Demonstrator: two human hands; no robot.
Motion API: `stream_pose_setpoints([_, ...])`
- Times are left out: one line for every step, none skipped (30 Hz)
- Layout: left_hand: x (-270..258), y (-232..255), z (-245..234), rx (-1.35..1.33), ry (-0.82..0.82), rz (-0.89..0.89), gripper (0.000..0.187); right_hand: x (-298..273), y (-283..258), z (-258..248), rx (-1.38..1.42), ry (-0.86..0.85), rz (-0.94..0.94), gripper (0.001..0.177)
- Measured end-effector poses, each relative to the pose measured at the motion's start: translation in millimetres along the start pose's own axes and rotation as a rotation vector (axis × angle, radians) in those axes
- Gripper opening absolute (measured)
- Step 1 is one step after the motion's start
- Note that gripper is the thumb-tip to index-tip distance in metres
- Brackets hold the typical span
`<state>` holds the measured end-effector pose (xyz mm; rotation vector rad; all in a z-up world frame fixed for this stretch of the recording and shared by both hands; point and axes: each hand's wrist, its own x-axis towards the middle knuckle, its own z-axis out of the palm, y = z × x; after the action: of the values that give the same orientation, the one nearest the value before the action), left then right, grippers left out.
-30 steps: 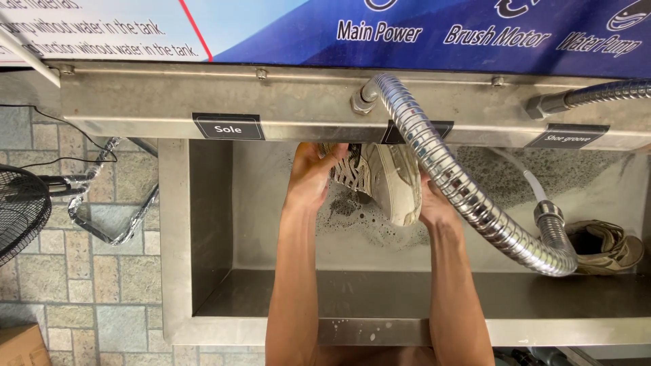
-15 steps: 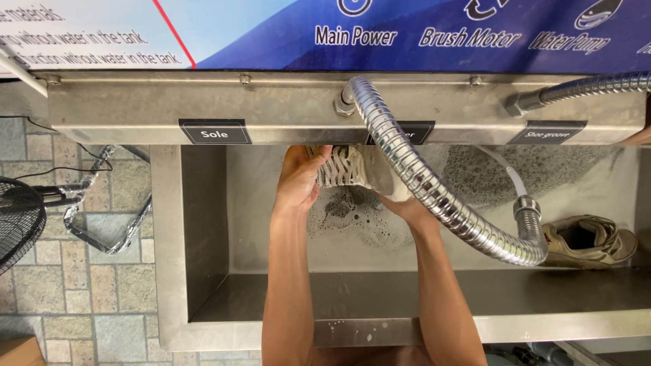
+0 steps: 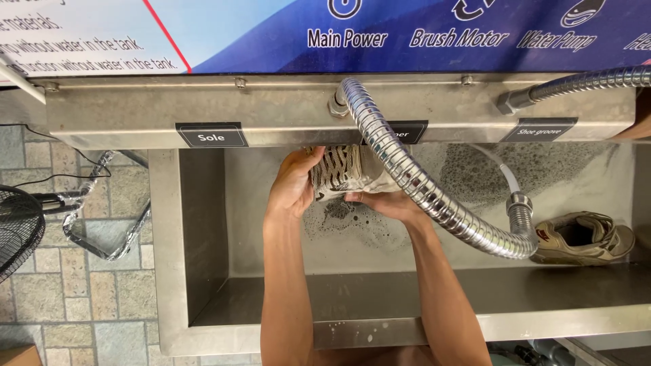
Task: Cleaning and washing a pair of sneakers using a specialized shoe-cleaning machine.
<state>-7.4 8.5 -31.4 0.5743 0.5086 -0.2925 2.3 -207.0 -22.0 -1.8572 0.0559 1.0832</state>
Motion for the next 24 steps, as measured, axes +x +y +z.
stream_pose_setpoints([-2.5, 2.7, 5.4, 0.0, -0.002, 0.0, 0.04, -0.4, -0.7, -1.3, -0.001, 0.002, 0.0, 0.09])
stream_pose_setpoints([-5.7, 6.3, 9.9, 0.065, 0.025, -0.003, 0.041, 0.1, -2.0, -1.5, -0.008, 0.005, 0.071, 0.095])
stream_pose_setpoints([-9.0, 10.4, 13.9, 0.13, 0.052, -0.005, 0.042, 0.7, -3.5, -1.1, -0.016, 0.009, 0.141, 0.1])
stream_pose_setpoints([-11.4, 14.2, 19.5, 0.128, 0.053, 0.0, 0.042, -1.5, -8.9, 0.2, -0.019, 0.007, 0.138, 0.1])
stream_pose_setpoints([-13.5, 17.9, 24.6, 0.29, 0.087, -0.016, 0.04, -3.2, -14.0, 1.8, -0.038, 0.067, 0.069, 0.105])
stream_pose_setpoints([-16.3, 19.4, 28.9, 0.45, 0.124, -0.038, 0.038, -6.0, -17.0, 3.9, -0.055, 0.125, 0.005, 0.11])
stream_pose_setpoints([-12.2, 15.0, 20.9, 0.447, 0.128, -0.039, 0.038, -5.1, -18.2, 4.9, -0.057, 0.121, 0.007, 0.11])
stream_pose_setpoints([-8.3, 9.5, 13.2, 0.525, 0.08, 0.012, 0.041, -4.8, -18.2, 5.7, -0.183, 0.195, -0.072, 0.111])
stream_pose_setpoints([-4.7, 3.3, 6.5, 0.603, 0.032, 0.063, 0.045, -5.4, -17.9, 5.7, -0.309, 0.269, -0.152, 0.112])
stream_pose_setpoints([0.0, -2.3, -2.3, 0.605, 0.032, 0.062, 0.045, -0.6, -6.0, 4.8, -0.308, 0.27, -0.152, 0.112])
stream_pose_setpoints([4.3, -8.1, -9.9, 0.653, 0.069, 0.057, 0.042, 3.3, 5.6, 3.4, -0.23, 0.236, -0.282, 0.113])
stream_pose_setpoints([9.4, -13.2, -16.5, 0.702, 0.105, 0.053, 0.038, 7.5, 16.2, 0.8, -0.153, 0.201, -0.412, 0.114])
stream_pose_setpoints([9.6, -14.2, -14.9, 0.704, 0.103, 0.054, 0.038, 8.0, 11.2, -0.9, -0.152, 0.204, -0.414, 0.114])
stream_pose_setpoints([8.8, -16.1, -14.5, 0.842, 0.217, 0.033, 0.049, 8.1, 7.4, -1.2, -0.033, 0.158, -0.465, 0.118])
stream_pose_setpoints([8.1, -17.7, -14.4, 0.98, 0.332, 0.01, 0.062, 8.5, 3.4, -1.3, 0.086, 0.111, -0.515, 0.122])
stream_pose_setpoints([11.1, -16.4, -11.8, 0.982, 0.329, 0.009, 0.062, 5.2, -4.3, -2.8, 0.087, 0.114, -0.515, 0.122])
stream_pose_setpoints([13.8, -14.4, -9.7, 0.857, 0.333, -0.008, 0.054, 2.1, -12.5, -3.6, 0.115, 0.138, -0.395, 0.119])
stream_pose_setpoints([16.9, -12.3, -7.9, 0.728, 0.337, -0.02, 0.051, -0.1, -21.5, -4.7, 0.138, 0.16, -0.277, 0.115])
stream_pose_setpoints([13.9, -8.9, 3.1, 0.725, 0.335, -0.017, 0.051, -4.1, -27.6, -6.3, 0.134, 0.161, -0.279, 0.115])
stream_pose_setpoints([9.8, -3.8, 13.1, 0.705, 0.279, 0.003, 0.052, -7.4, -34.9, -6.4, 0.157, 0.228, -0.213, 0.105])
stream_pose_setpoints([6.2, 1.2, 23.1, 0.684, 0.222, 0.024, 0.054, -10.3, -41.9, -6.8, 0.179, 0.294, -0.146, 0.095])
stream_pose_setpoints([5.4, 1.8, 23.6, 0.684, 0.223, 0.023, 0.054, -10.5, -40.3, -6.7, 0.18, 0.294, -0.145, 0.095])
stream_pose_setpoints([5.0, 1.8, 23.9, 0.72, 0.188, 0.048, 0.053, -10.5, -38.0, -6.9, 0.193, 0.332, -0.126, 0.089])
stream_pose_setpoints([4.6, 0.9, 24.3, 0.752, 0.153, 0.075, 0.052, -10.8, -35.6, -7.9, 0.203, 0.369, -0.107, 0.084])
